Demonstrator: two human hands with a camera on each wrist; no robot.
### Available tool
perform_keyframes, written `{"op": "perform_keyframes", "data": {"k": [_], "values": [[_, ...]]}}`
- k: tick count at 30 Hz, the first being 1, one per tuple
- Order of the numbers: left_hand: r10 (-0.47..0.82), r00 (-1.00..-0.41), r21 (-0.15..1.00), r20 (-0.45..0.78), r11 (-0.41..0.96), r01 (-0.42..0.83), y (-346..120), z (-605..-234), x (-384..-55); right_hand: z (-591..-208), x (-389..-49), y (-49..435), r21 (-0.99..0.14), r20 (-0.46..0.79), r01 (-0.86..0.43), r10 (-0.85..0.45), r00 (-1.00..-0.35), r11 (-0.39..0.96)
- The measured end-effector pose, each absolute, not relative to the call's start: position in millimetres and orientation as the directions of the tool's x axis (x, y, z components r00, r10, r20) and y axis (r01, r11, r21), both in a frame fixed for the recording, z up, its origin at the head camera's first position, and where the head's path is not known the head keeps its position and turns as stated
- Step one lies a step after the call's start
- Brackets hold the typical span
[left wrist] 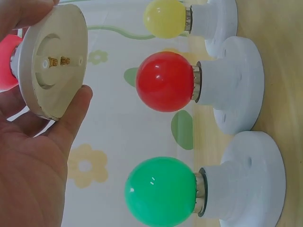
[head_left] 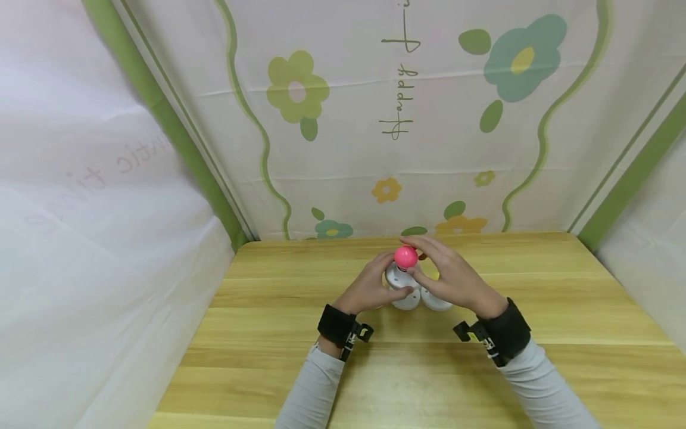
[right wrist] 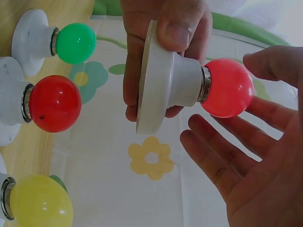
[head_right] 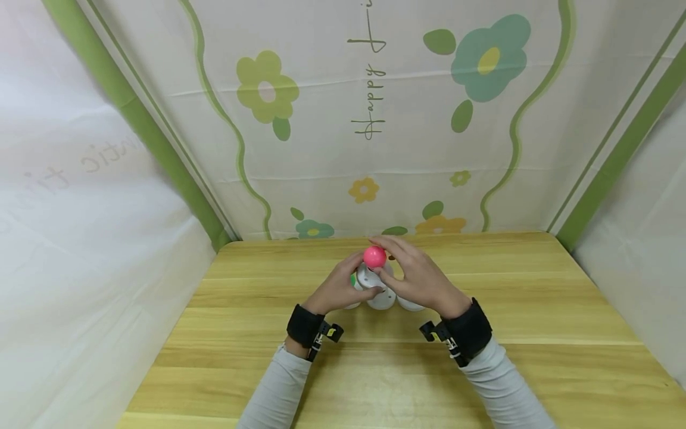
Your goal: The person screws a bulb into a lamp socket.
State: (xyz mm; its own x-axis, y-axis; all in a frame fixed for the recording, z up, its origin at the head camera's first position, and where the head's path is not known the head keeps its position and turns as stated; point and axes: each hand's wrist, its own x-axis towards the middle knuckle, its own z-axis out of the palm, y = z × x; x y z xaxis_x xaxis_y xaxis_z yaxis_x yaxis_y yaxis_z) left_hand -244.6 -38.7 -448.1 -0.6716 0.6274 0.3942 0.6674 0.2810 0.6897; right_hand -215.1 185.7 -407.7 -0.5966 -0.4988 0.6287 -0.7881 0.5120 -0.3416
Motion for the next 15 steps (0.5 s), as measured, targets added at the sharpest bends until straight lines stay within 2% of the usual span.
{"op": "perform_keyframes", "data": {"k": [6, 15], "values": [[0.642, -0.651, 0.681, 0.406, 0.263, 0.684, -39.0, -446.6, -245.6, -407.3, -214.0, 187.2, -0.317, 0.625, -0.804, -0.526, -0.576, 0.503], [0.634, -0.663, 0.692, 0.398, 0.267, 0.670, -40.6, -448.3, -245.9, -407.3, -214.9, 184.9, -0.291, 0.639, -0.809, -0.526, -0.561, 0.511]]}}
